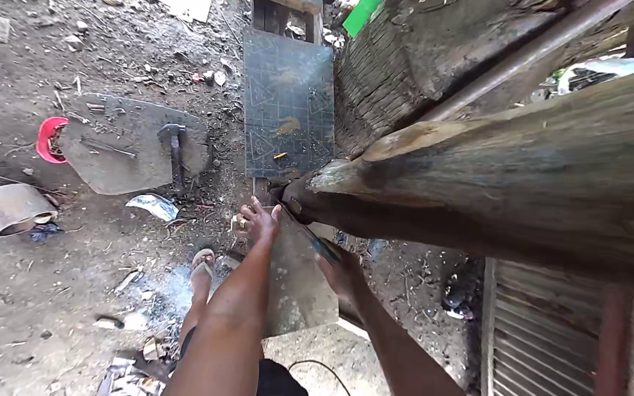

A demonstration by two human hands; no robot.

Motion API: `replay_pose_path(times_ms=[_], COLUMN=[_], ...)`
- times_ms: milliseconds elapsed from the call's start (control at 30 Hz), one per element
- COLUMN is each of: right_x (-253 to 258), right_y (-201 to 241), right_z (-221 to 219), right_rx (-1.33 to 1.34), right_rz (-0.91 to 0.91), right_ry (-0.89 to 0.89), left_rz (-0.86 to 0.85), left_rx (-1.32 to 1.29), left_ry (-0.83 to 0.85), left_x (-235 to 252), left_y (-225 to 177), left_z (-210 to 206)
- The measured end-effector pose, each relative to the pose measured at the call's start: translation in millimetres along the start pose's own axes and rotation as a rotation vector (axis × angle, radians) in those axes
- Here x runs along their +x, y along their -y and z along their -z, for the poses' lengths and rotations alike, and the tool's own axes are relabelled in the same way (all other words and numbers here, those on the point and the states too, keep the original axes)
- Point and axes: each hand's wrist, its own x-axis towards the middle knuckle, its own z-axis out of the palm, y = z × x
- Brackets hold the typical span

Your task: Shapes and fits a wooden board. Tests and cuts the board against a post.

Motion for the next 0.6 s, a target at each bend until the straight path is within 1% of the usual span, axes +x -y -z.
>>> replay_pose_path(times_ms=[33,67,100,133,200,267,333,400,500,533,600], right_x=[20,23,7,-16,-70,-140,-182,-197,-192,-199,-235], right_y=[9,15,15,15,9,-6,-5,0,-3,-6,2], right_z=[-6,-7,-4,4,26,47,62,62,53,61,100], right_rx=[-0.022,-0.049,-0.074,-0.113,-0.166,-0.166,-0.135,-0.146,-0.272,-0.289,-0.234], right_rz=[-0.014,-0.037,-0.073,-0.075,0.030,0.092,0.103,0.116,0.215,0.213,0.146], right_ry=[0.040,0.075,0.103,0.090,-0.023,-0.159,-0.211,-0.215,-0.268,-0.290,-0.323], left_rz=[-0.003,-0.009,-0.020,-0.028,-0.012,-0.003,-0.006,-0.015,-0.025,-0.035,-0.055], left_rx=[-0.007,-0.006,-0.003,-0.002,-0.015,-0.005,-0.017,-0.016,0.002,0.007,0.007], left_ry=[0.000,0.013,0.033,0.035,0.016,0.016,0.004,-0.007,-0.005,0.000,0.005], left_x=[2,1,-4,-5,4,2,4,6,4,0,0], left_y=[0,1,3,4,-4,3,4,2,5,8,4], left_z=[4,5,0,-4,7,-1,-6,-6,-2,-3,-1])
